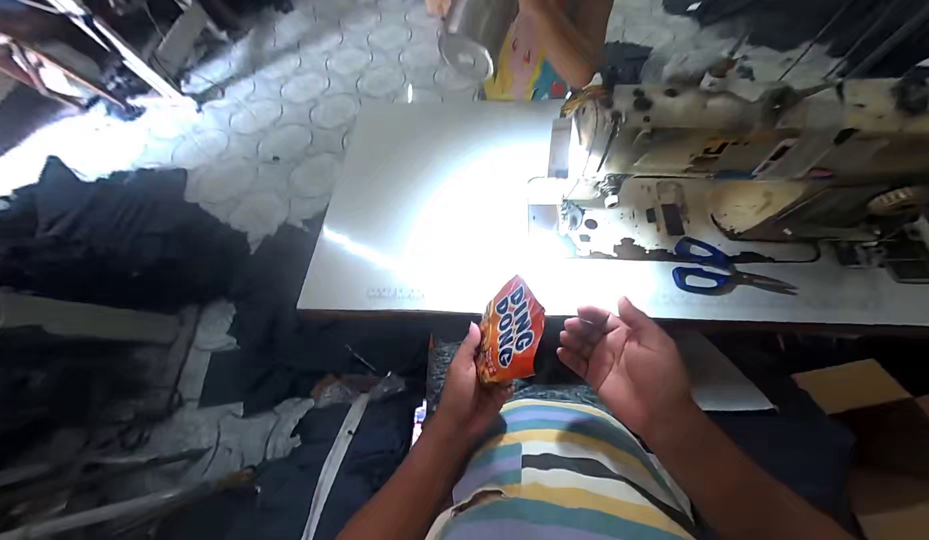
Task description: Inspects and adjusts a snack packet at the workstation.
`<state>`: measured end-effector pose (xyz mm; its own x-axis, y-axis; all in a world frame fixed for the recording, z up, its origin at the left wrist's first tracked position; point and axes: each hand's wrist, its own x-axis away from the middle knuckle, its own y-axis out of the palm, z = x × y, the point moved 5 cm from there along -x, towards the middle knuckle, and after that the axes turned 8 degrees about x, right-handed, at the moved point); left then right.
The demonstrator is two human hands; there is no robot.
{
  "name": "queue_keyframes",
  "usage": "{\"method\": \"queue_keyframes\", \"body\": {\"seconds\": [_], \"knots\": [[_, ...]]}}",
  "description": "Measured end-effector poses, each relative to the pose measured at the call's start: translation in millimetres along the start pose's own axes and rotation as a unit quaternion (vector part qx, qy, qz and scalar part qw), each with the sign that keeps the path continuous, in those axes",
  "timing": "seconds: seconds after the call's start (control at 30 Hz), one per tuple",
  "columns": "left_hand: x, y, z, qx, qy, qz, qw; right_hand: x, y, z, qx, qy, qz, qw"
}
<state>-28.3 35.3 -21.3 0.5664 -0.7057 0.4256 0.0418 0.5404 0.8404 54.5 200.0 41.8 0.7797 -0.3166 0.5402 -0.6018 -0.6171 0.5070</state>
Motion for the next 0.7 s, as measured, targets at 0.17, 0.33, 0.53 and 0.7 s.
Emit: {"method": "queue_keyframes", "body": {"seconds": [0.17,0.33,0.53,0.7], "knots": [[-5,-5,-2,-0.063,0.018,0.073,0.995,-13,-28,34,0.106,-0.063,-0.051,0.991],[-8,-6,-16,-0.112,-0.056,0.070,0.990,-15,-34,20,0.263,-0.302,-0.125,0.908],[-7,-1,-36,-0.122,-0.263,-0.109,0.951,-16,-21,-17,0.394,-0.415,-0.235,0.786],[-13,0,-32,-0.208,-0.271,-0.148,0.928,-35,-14,-31,0.426,-0.413,-0.136,0.793]]}}
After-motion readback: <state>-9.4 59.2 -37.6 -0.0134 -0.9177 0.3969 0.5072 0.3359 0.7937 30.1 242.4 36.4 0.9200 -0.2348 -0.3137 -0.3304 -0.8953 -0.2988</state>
